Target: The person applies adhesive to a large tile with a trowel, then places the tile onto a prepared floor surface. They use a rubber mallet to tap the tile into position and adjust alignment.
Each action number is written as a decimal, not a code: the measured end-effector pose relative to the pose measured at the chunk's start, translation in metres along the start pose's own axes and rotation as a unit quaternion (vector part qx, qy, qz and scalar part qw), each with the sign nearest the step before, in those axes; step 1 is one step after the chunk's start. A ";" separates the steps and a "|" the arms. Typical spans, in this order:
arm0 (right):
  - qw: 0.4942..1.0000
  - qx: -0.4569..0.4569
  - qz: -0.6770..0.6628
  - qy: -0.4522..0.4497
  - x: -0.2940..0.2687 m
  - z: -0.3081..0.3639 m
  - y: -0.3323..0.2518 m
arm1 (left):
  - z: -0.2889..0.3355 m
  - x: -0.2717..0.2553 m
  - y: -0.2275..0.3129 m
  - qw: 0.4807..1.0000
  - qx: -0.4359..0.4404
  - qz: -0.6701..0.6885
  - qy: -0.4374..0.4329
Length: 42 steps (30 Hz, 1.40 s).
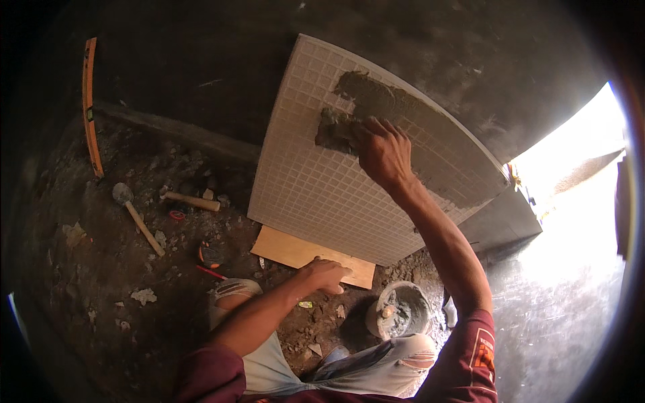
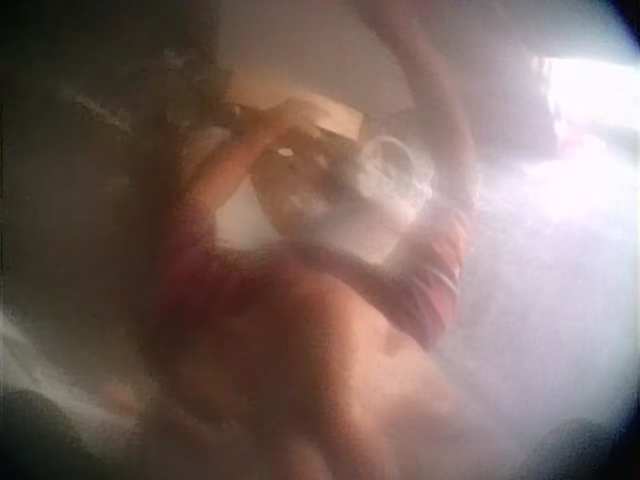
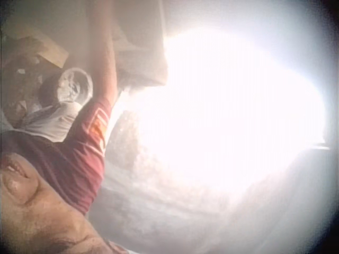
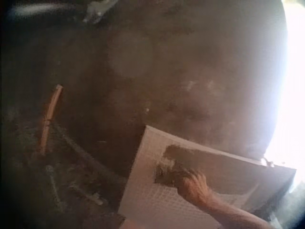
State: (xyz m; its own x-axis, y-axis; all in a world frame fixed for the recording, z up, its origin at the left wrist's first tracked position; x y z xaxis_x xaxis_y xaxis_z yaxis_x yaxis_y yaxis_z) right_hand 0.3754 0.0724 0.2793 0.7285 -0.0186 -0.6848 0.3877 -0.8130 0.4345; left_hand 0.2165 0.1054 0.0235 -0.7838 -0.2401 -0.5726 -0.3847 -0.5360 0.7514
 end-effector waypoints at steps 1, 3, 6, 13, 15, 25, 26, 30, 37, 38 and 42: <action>1.000 0.001 0.008 0.004 -0.002 -0.001 -0.004 | -0.001 0.002 -0.002 1.000 -0.004 -0.005 -0.017; 0.999 0.017 0.030 0.029 -0.008 -0.009 -0.004 | -0.002 0.003 -0.003 1.000 -0.003 0.003 -0.022; 0.992 0.065 0.064 0.092 -0.019 -0.022 -0.001 | 0.001 0.000 -0.004 1.000 0.004 0.026 -0.007; 0.998 0.060 -0.006 -0.002 0.006 -0.029 -0.031 | 0.009 -0.007 -0.006 0.999 -0.007 0.038 -0.013; 0.995 0.033 0.014 0.093 0.001 -0.051 -0.030 | 0.010 -0.009 -0.006 0.999 -0.016 0.038 -0.009; 0.999 -0.052 -0.006 0.000 0.026 -0.083 -0.073 | 0.005 -0.008 -0.011 0.999 -0.015 0.040 -0.018; 0.999 -0.039 -0.006 0.015 0.022 -0.083 -0.070 | 0.004 -0.008 -0.013 0.999 -0.012 0.049 -0.016; 0.989 0.049 0.049 0.131 0.002 -0.097 -0.055 | 0.004 -0.007 -0.015 0.999 -0.008 0.032 0.016; 0.999 0.030 0.007 0.041 0.010 -0.061 -0.049 | -0.002 -0.004 -0.020 0.999 -0.004 0.034 0.004; 0.996 0.056 0.007 0.064 0.004 -0.053 -0.033 | -0.001 -0.004 -0.020 0.999 0.002 0.035 0.014; 0.990 0.033 0.075 0.114 -0.008 -0.036 0.012 | -0.004 -0.001 -0.022 1.000 0.005 -0.003 0.021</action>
State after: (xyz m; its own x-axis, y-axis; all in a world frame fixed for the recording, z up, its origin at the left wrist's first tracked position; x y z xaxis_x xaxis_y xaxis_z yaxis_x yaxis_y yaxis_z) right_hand 0.3943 0.0832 0.3113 0.8870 -0.0167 -0.4614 0.2321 -0.8478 0.4769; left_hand 0.2276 0.1145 0.0068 -0.7599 -0.2714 -0.5907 -0.3948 -0.5292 0.7510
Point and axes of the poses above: each hand's wrist, its own z-axis away from the middle knuckle, its own x-axis out of the palm, y = z × x, the point moved 5 cm from there along -z, towards the middle knuckle, and after that the axes turned 8 degrees about z, right-handed, at the moved point
